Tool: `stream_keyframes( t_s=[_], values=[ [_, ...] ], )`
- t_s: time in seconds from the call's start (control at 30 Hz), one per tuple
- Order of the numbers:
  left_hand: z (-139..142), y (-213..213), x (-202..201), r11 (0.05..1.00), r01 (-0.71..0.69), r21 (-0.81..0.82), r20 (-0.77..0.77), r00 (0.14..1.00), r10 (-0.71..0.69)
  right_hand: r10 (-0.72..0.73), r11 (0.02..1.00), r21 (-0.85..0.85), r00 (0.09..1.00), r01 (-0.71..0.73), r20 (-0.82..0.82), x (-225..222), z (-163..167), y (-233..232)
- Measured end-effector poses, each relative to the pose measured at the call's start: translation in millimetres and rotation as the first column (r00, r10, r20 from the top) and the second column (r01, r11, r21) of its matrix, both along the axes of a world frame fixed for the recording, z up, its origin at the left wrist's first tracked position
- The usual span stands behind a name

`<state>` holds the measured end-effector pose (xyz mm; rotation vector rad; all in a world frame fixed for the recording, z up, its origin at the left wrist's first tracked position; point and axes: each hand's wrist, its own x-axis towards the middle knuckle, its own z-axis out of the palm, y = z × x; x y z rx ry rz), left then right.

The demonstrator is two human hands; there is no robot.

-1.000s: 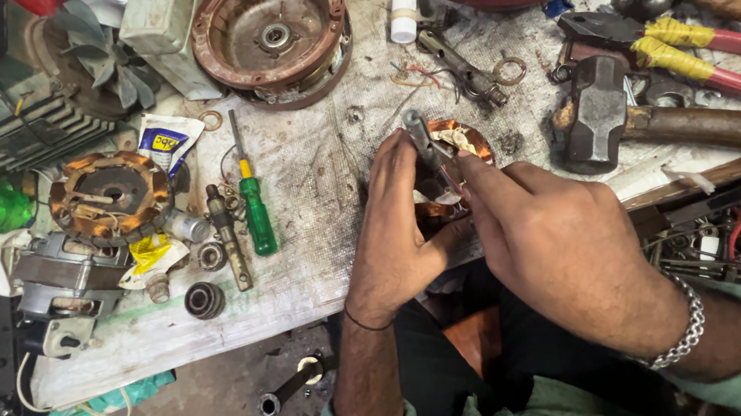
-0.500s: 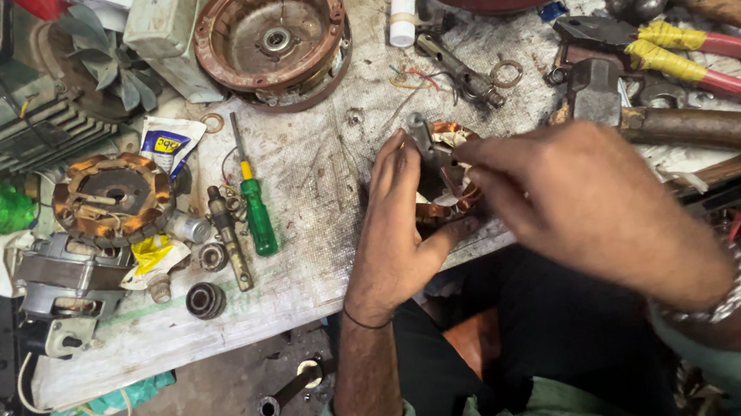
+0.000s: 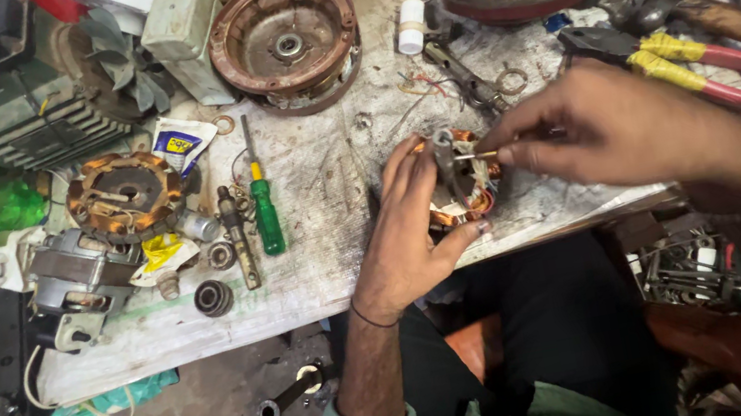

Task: The person uses a screwdriver to pry and adjust copper windings inside a motor stator. They then place a bearing into a motor housing and tap it with a hammer to seat it.

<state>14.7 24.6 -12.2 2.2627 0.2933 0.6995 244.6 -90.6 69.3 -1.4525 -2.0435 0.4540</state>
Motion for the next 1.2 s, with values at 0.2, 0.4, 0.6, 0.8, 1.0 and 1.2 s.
stream_keyframes(
  t_s=[0.2,0.4,0.6,0.8,1.0,1.2],
  values=[
    [3,2,-3,0.998,0.035,-0.046,0.020,0.999,-0.034,-0.385,0.854,-0.512,0.549,-0.092,-0.742,8,-58,7],
    [5,2,-4,0.999,0.042,-0.018,0.032,0.999,-0.041,-0.429,0.877,-0.480,0.413,-0.022,-0.803,-17,-58,-9],
    [8,-1,-2,0.997,0.016,-0.070,0.032,0.999,-0.014,-0.496,0.864,0.225,0.839,0.451,0.225,-79,-20,-38],
    [7,-5,0,0.998,-0.025,-0.050,0.006,1.000,0.025,-0.546,0.837,0.312,0.650,0.450,0.528,-116,7,-37],
    [12,-8,-3,1.000,0.025,-0.010,-0.052,0.998,-0.026,-0.254,0.808,-0.439,0.906,0.392,0.340,-43,14,-17],
    [12,-5,-2,0.999,0.041,0.019,-0.049,0.998,-0.040,-0.203,0.861,-0.467,0.705,-0.202,-0.680,-15,-15,-3]
  ],
)
